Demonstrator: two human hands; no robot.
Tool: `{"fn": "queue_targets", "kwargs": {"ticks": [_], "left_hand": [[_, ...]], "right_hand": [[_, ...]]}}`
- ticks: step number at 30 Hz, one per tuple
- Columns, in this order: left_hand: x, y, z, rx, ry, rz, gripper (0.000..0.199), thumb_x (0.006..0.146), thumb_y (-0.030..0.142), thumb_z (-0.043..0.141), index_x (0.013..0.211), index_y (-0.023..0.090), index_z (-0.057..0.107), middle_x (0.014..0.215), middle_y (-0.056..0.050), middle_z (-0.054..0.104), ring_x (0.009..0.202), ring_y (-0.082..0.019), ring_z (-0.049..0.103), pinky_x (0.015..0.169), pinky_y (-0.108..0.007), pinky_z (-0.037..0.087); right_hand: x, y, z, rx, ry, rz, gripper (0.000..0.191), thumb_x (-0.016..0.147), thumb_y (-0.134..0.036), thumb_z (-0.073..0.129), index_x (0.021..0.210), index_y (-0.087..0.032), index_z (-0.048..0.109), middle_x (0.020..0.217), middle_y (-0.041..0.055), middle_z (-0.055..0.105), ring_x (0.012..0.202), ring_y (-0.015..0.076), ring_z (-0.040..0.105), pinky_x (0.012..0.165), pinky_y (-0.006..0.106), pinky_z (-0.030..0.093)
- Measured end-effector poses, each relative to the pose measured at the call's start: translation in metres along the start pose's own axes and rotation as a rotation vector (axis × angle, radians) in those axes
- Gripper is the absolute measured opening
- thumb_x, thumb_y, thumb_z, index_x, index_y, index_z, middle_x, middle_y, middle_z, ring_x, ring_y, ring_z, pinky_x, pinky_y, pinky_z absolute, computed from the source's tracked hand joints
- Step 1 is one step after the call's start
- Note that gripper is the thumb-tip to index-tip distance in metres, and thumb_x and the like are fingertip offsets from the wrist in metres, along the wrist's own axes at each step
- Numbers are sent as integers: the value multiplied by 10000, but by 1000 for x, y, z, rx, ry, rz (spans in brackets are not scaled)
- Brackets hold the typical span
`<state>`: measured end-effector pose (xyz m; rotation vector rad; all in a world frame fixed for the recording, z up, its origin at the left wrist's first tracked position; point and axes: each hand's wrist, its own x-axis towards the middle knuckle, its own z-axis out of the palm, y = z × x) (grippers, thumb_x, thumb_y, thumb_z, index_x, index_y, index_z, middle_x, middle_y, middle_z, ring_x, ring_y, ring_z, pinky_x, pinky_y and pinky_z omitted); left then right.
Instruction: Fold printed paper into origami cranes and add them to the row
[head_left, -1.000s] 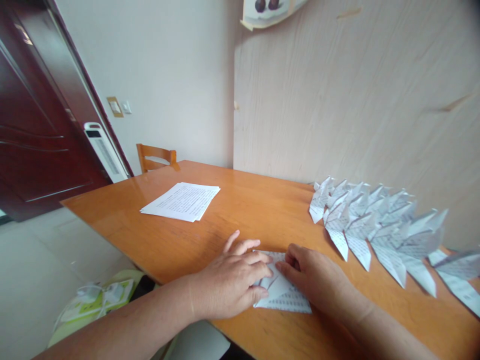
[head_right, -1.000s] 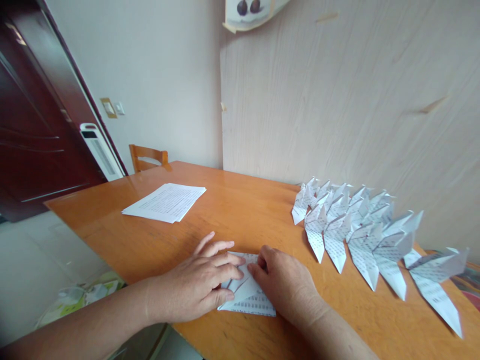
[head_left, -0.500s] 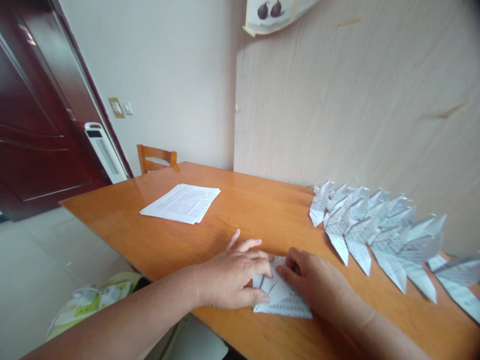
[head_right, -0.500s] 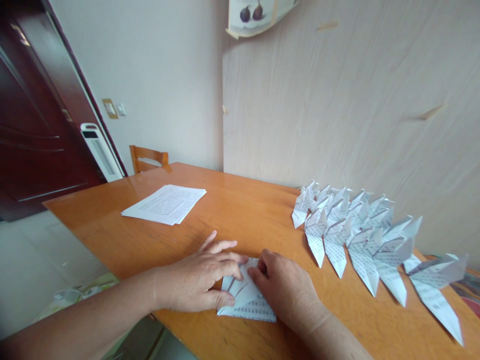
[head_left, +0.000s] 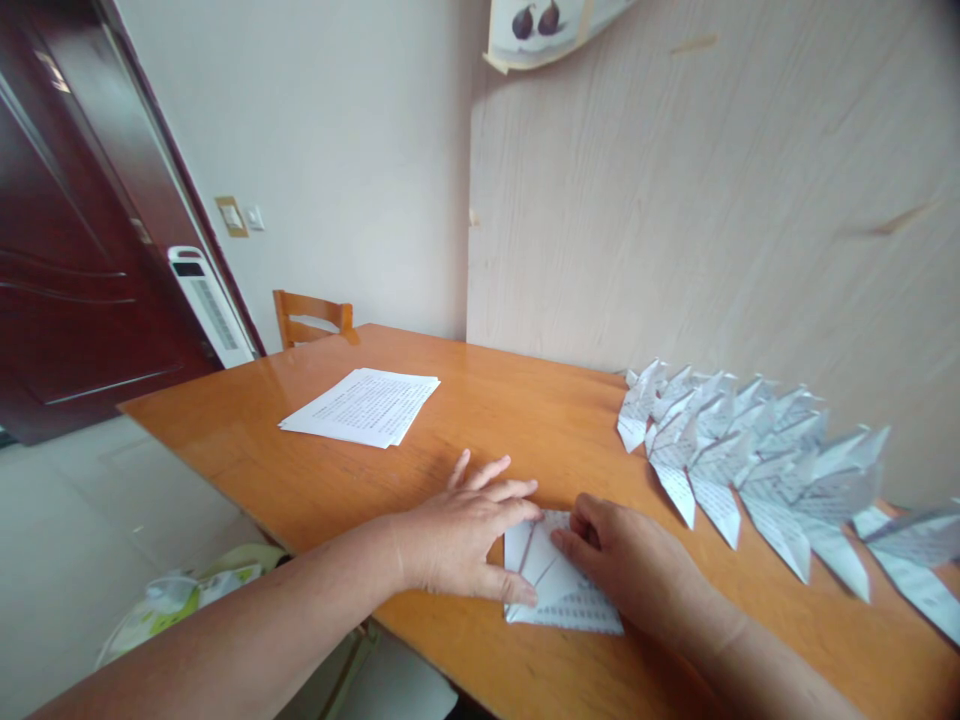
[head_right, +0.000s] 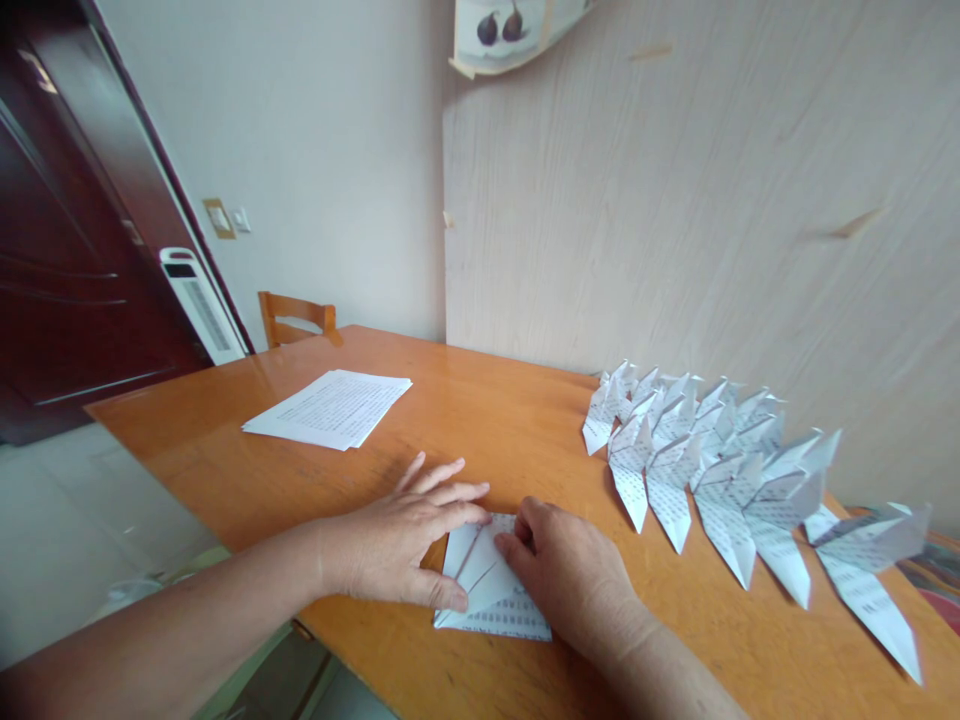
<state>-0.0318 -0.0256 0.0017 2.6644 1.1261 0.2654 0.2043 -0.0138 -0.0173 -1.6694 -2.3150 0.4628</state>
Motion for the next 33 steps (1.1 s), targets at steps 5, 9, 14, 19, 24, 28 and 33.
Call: {"fn": "queue_targets", "kwargs": {"ticks": [5,9,14,19,24,28,33], "left_hand": [[1,1,-4,13,-30,-3,703,806,655,644,1387,277,520,1581,-98,368,1506,-424,98,1119,-761,11],[-1,4,-5,16,23,20,634,798,650,667,1316,295,580,1558,-80,411,1509,-409,110,1132,-745,-9],[-4,10,-5,24,42,23,564,796,619,698,1240,277,632,1544,-65,436,1509,-401,121,1139,-740,-33],[-6,16,-6,40,53,13,461,797,579,723,1137,273,666,1531,-37,459,1511,-382,125,1150,-723,-57],[-8,18,-3,73,88,21,378,816,548,720,1069,271,671,1509,-11,488,1513,-358,132,1163,-695,-83],[-10,20,-2,100,97,31,324,838,528,706,1033,272,667,1495,14,505,1507,-348,154,1161,-695,-82],[-15,25,-3,111,93,28,245,854,453,714,1017,274,680,1496,25,503,1502,-353,168,1159,-706,-68]], "right_hand": [[-1,1,1,-5,11,-5,186,895,-375,575,772,-235,593,706,8,688,615,164,570,540,270,250],[0,0,1,-10,13,-3,201,895,-394,574,771,-237,598,684,3,676,586,156,551,525,270,245],[0,2,1,-18,14,-14,217,901,-400,570,760,-236,593,673,-4,666,568,147,532,514,269,237],[-1,2,-1,-20,-3,-9,205,895,-390,572,760,-235,585,682,0,669,583,149,540,522,267,239],[-1,-1,-4,-26,0,-2,213,897,-395,563,754,-237,569,697,1,676,604,157,550,529,266,243],[0,-1,-4,-32,5,-5,218,896,-390,558,743,-235,562,688,2,671,598,157,540,528,270,246],[0,0,-3,-36,1,-8,222,895,-401,559,748,-235,561,686,0,668,590,152,535,524,273,247]]}}
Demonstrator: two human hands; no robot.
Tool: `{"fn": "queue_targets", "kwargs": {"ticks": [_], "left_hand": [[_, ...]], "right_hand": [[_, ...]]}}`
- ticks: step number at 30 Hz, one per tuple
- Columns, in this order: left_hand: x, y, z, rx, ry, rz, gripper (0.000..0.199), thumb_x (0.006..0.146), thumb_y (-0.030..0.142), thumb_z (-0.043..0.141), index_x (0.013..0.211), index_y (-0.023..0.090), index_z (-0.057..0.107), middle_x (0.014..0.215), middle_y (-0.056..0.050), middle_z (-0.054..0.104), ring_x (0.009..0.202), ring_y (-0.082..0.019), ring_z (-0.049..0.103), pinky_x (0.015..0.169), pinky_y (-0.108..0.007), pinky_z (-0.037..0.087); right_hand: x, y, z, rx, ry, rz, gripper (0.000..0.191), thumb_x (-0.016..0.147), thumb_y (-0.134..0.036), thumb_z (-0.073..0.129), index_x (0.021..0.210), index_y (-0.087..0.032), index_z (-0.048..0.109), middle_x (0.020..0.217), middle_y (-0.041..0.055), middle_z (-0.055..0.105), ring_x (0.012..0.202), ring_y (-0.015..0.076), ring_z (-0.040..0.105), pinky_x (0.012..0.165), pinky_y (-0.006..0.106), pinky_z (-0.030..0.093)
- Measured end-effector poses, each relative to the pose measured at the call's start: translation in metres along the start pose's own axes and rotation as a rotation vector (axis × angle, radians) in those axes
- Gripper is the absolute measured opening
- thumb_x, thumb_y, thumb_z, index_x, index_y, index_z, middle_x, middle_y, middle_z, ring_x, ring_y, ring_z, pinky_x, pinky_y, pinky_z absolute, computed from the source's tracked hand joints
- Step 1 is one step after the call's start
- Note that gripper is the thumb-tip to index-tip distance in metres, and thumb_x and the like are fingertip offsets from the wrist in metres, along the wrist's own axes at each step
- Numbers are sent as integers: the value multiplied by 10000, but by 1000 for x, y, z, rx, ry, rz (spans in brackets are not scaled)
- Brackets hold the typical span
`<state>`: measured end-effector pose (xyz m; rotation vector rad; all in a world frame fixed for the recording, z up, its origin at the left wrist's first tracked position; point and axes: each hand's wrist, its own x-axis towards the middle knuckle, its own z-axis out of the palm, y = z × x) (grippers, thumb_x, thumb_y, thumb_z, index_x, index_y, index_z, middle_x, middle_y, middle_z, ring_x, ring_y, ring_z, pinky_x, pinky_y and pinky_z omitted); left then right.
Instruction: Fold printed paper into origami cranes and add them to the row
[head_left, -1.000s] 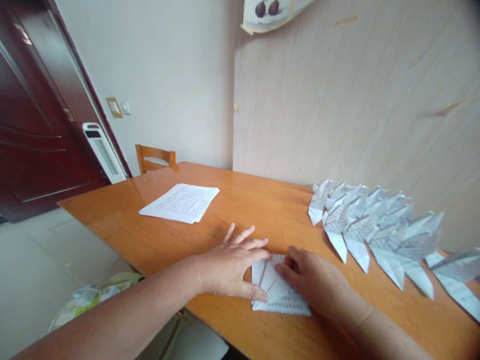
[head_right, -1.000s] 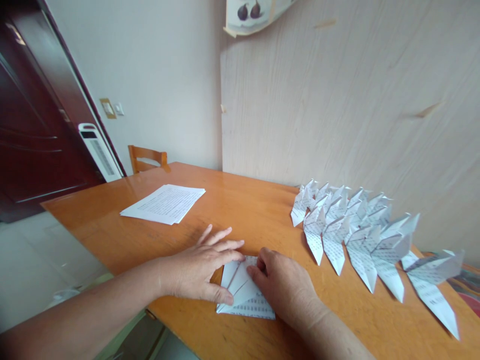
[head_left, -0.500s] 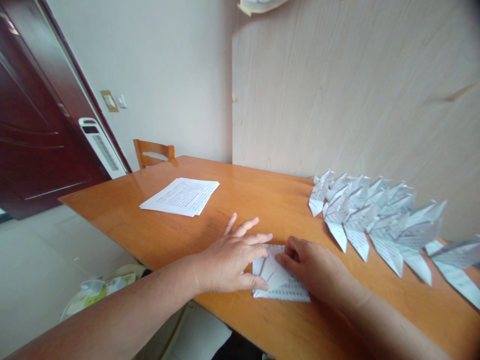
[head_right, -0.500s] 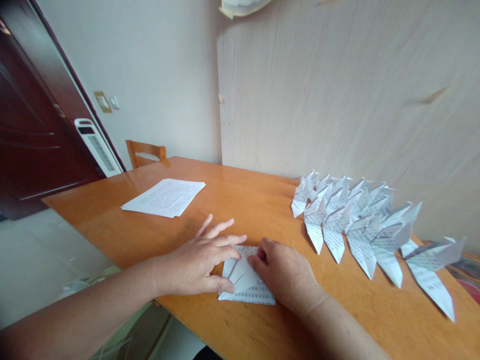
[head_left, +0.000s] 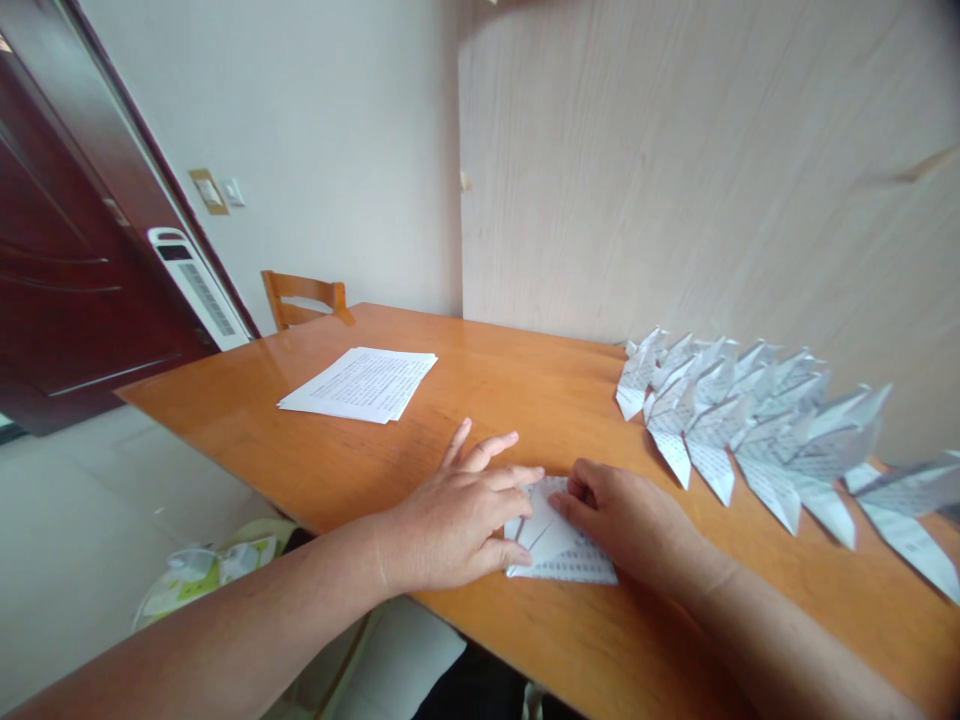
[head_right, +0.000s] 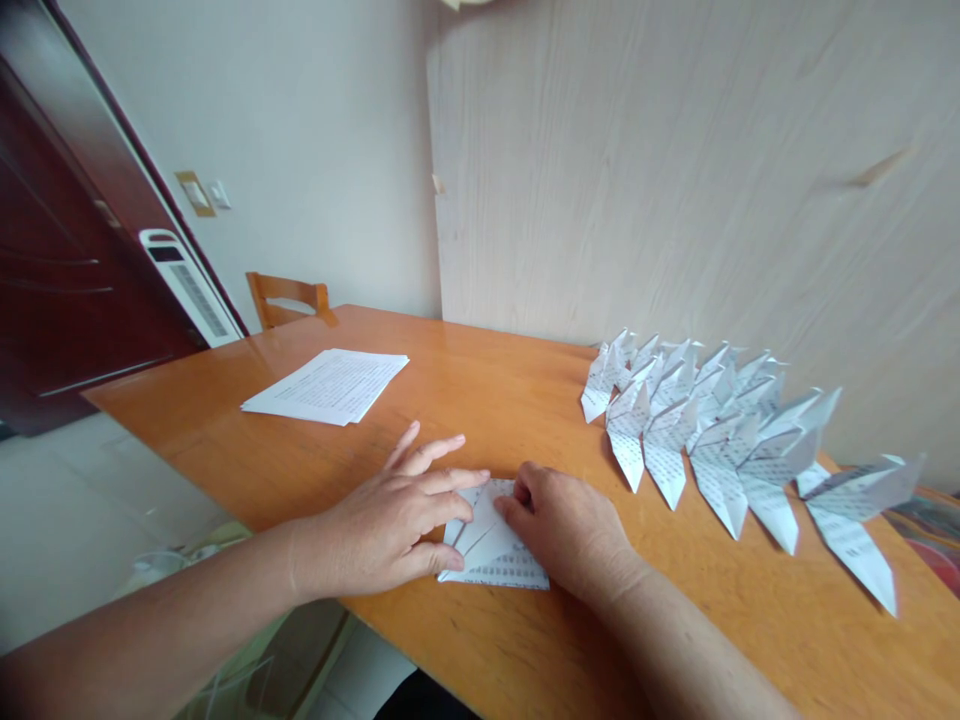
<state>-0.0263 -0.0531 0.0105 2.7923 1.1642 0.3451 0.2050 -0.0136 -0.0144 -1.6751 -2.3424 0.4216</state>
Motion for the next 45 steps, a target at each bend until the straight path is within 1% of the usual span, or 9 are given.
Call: {"fn": "queue_targets", "kwargs": {"ticks": [5,11,14,18,23,31,35,39,45], "left_hand": [[-7,6,0,4,13,-10,157,885,383,689,992,270,697,1472,26,529,1501,-343,175,1172,-693,-61],[-15,10,2,18,37,-11,142,918,346,645,1021,260,690,1449,8,552,1499,-324,186,1181,-682,-55],[-19,12,2,11,58,-7,114,927,330,630,977,249,694,1424,3,572,1491,-318,213,1190,-671,-42],[-23,16,0,14,61,-3,118,948,317,600,920,236,682,1432,29,564,1488,-317,224,1198,-666,-28],[-27,20,-1,36,51,-2,118,963,307,576,946,233,668,1447,39,549,1490,-328,214,1190,-681,-50],[-36,27,-3,58,19,2,125,973,300,563,1024,244,662,1451,36,543,1504,-299,180,1184,-662,-122],[-40,29,-5,56,4,3,156,981,316,543,1056,249,663,1449,27,549,1499,-298,202,1193,-648,-123],[-45,32,-7,48,18,7,167,968,316,561,1089,254,659,1436,19,563,1491,-307,228,1194,-649,-126],[-51,36,-12,37,23,3,158,959,320,567,1060,257,670,1443,29,554,1480,-312,247,1205,-638,-90]], "right_hand": [[0,1,1,-1,2,-6,240,904,-413,553,743,-235,556,685,0,667,581,148,529,521,275,250],[1,4,3,-10,-1,-16,245,903,-422,555,746,-235,563,691,0,662,574,144,530,515,274,243],[1,5,3,-12,-5,-10,236,899,-418,561,749,-236,569,691,0,664,575,145,535,516,274,242],[2,4,2,-11,-3,-6,232,894,-419,563,746,-240,568,682,-2,664,589,153,548,522,274,251],[2,4,2,-9,-1,-16,236,898,-420,558,747,-239,561,689,-1,667,614,158,563,534,273,264],[1,3,1,-31,-13,7,257,904,-451,551,754,-242,562,683,-4,663,588,155,542,523,270,245],[1,3,1,-22,-15,5,260,904,-445,557,752,-235,568,680,2,662,586,154,542,521,273,238],[1,2,0,-9,-17,4,252,900,-429,570,750,-227,572,671,3,656,581,148,539,525,275,238],[2,2,1,-8,-14,0,238,902,-424,564,764,-229,580,694,8,664,603,154,549,534,276,248]]}}
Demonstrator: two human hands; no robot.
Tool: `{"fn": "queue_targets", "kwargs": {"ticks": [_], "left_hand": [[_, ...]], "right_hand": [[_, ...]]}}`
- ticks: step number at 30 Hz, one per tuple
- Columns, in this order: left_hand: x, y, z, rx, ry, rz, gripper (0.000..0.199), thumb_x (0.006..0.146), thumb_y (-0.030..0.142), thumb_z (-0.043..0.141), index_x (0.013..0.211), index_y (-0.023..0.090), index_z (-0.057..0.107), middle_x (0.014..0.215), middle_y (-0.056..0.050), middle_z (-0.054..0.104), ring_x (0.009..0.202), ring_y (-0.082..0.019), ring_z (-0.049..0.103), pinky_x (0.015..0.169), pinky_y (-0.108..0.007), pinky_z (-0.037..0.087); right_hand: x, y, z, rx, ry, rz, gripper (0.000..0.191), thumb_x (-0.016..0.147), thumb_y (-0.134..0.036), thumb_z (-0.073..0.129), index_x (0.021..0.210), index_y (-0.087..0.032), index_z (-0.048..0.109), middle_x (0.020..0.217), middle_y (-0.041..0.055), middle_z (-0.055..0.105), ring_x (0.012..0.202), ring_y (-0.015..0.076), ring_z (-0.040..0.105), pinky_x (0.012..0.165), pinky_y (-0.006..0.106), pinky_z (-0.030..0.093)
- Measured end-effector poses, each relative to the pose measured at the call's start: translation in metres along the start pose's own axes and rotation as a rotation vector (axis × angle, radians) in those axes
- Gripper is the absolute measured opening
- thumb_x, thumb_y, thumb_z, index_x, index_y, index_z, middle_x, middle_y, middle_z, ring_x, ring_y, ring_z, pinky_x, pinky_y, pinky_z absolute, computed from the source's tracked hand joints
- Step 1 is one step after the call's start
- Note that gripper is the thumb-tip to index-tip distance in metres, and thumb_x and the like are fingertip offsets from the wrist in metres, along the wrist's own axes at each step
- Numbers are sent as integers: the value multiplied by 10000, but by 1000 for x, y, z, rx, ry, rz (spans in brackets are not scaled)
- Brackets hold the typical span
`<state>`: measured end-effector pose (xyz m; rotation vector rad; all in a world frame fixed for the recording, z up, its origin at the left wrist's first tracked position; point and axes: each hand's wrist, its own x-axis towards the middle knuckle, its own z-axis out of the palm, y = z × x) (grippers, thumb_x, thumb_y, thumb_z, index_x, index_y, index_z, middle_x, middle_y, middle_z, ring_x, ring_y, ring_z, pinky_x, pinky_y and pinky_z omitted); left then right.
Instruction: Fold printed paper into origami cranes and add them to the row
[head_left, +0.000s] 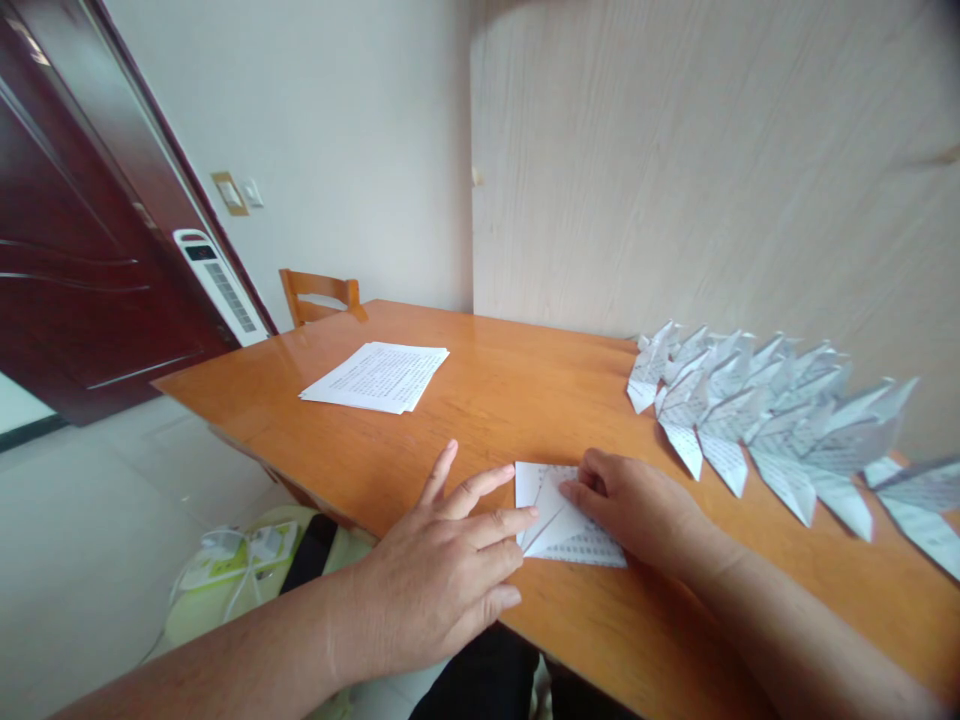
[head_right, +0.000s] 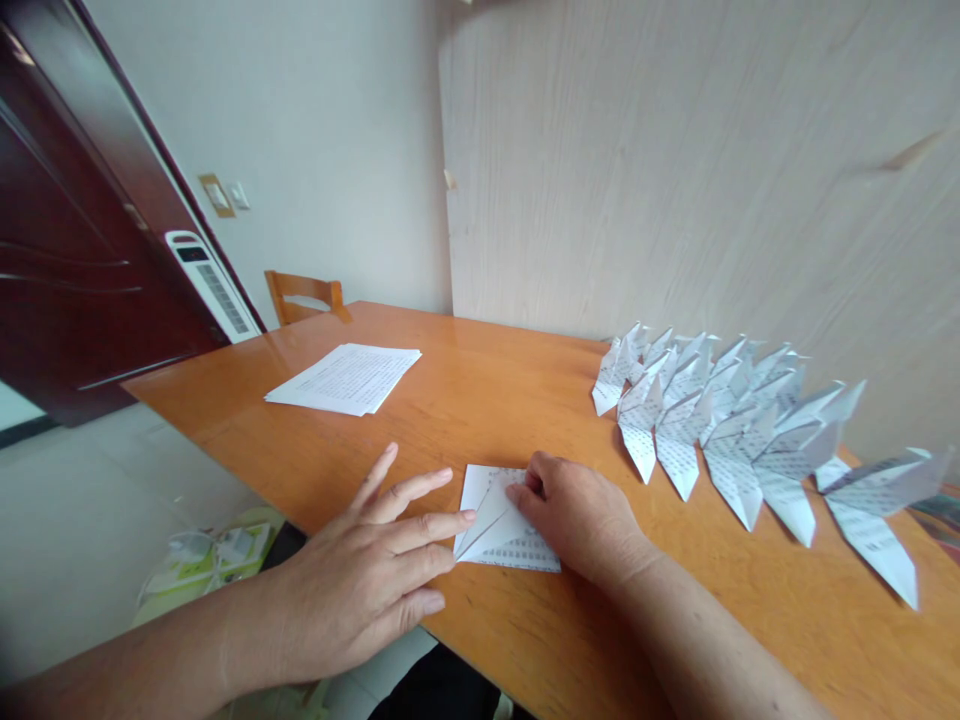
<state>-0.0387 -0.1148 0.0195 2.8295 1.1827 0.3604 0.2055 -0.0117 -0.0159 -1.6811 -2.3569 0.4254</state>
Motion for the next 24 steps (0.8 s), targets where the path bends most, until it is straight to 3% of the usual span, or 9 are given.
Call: {"fn": "queue_targets", "kwargs": {"ticks": [5,11,15,19,24], "left_hand": [[6,-5,-1,-49,24,-29,195,976,356,532,916,259,690,1265,29,655,1376,-278,380,1208,-612,-66],[28,-19,10,-93,84,-115,211,1000,315,481,983,258,683,1071,-9,671,1159,-222,503,1212,-577,44],[40,-21,16,-100,36,-127,131,920,308,608,1030,261,662,1126,-24,637,1188,-242,490,1199,-602,69],[44,-26,16,-87,12,-126,269,874,345,663,1134,284,631,1236,-27,604,1278,-261,452,1206,-610,33],[48,-37,13,-45,-58,-97,386,859,445,666,1204,283,609,1436,-57,512,1441,-339,287,1187,-668,11]], "right_hand": [[0,0,1,7,15,-13,223,898,-400,562,757,-227,575,701,9,667,622,156,559,553,274,259],[-1,-2,0,-7,18,-6,221,891,-388,571,742,-226,558,700,6,666,616,154,551,541,273,247],[-2,-3,-1,3,23,-8,218,896,-379,565,740,-228,551,697,5,664,619,156,557,543,272,246],[-2,-4,-2,16,21,-3,212,891,-380,577,744,-228,559,707,9,671,624,160,567,545,275,242],[-1,-3,0,19,18,2,197,893,-386,570,769,-233,575,727,11,683,644,167,584,545,276,240]]}}
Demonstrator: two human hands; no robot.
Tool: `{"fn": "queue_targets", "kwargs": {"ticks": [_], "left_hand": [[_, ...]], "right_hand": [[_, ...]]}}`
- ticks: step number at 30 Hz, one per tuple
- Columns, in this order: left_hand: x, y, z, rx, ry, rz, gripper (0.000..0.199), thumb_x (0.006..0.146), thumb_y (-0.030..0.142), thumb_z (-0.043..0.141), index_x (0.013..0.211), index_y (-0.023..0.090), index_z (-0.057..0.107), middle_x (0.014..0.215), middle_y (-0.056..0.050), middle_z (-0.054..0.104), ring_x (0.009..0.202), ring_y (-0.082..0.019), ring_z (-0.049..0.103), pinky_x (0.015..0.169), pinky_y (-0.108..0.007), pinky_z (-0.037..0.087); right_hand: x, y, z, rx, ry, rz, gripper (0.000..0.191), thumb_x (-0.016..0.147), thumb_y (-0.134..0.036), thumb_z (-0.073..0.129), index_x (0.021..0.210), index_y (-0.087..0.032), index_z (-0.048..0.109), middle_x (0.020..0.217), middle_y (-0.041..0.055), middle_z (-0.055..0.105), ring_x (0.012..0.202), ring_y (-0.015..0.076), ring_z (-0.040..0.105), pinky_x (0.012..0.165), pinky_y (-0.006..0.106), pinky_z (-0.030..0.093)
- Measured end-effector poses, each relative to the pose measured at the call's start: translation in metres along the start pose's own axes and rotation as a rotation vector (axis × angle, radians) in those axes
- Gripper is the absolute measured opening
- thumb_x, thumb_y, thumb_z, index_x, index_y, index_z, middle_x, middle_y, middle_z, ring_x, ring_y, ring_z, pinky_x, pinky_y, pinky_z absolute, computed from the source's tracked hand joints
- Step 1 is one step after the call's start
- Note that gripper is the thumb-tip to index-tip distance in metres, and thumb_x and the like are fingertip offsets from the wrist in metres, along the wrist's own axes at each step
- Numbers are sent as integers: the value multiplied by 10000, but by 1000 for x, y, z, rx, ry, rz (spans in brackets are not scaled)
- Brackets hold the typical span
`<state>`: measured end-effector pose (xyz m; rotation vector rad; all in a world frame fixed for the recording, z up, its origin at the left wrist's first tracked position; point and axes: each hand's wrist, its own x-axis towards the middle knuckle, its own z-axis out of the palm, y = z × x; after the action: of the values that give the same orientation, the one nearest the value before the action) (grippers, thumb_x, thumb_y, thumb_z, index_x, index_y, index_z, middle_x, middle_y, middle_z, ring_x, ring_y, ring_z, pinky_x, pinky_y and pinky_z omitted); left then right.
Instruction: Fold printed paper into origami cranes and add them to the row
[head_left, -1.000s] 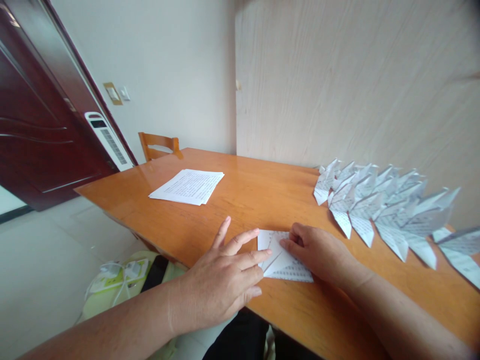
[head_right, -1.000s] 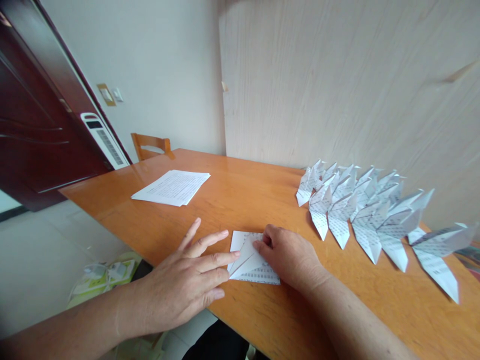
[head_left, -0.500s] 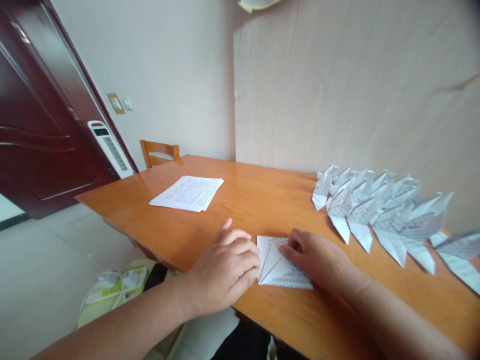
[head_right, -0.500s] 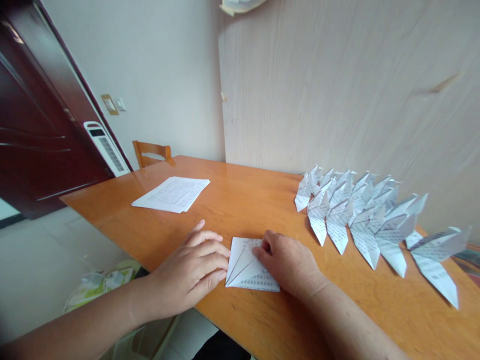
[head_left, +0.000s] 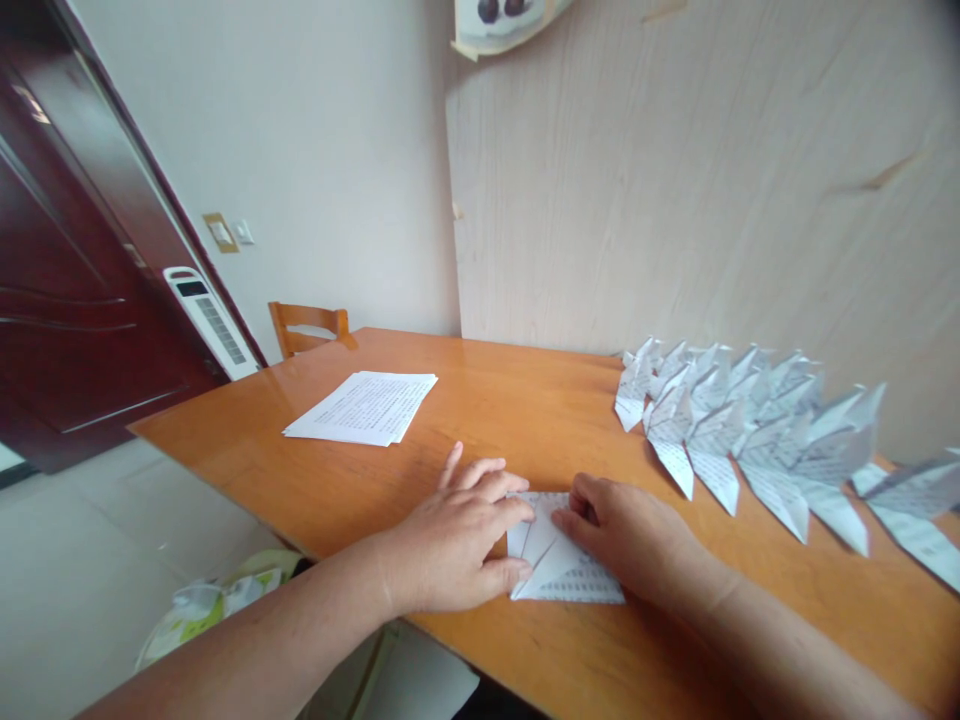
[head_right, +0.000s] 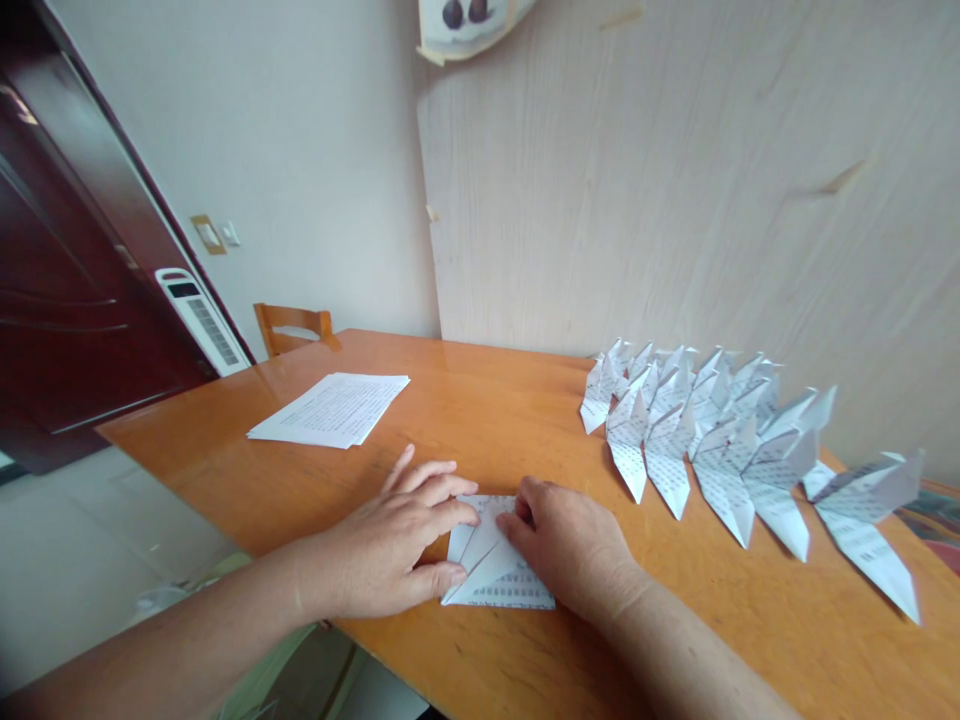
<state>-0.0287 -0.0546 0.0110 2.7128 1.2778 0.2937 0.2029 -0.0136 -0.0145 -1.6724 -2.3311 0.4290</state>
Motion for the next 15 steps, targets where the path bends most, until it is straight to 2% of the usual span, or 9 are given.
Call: {"fn": "queue_targets", "kwargs": {"ticks": [7,15], "left_hand": [[9,-7,-8,45,-87,43,530,862,541,628,1335,312,552,1551,-58,409,1497,-377,175,1162,-706,-11],[18,-15,-13,54,-144,65,660,817,644,632,1377,313,523,1581,-75,368,1501,-405,147,1147,-725,-2]], "right_hand": [[0,0,1,-4,1,-10,192,895,-385,562,786,-229,590,749,19,690,658,172,596,545,280,239],[-1,-2,0,21,14,-9,201,894,-388,561,773,-228,581,745,23,692,656,175,594,555,281,252]]}}
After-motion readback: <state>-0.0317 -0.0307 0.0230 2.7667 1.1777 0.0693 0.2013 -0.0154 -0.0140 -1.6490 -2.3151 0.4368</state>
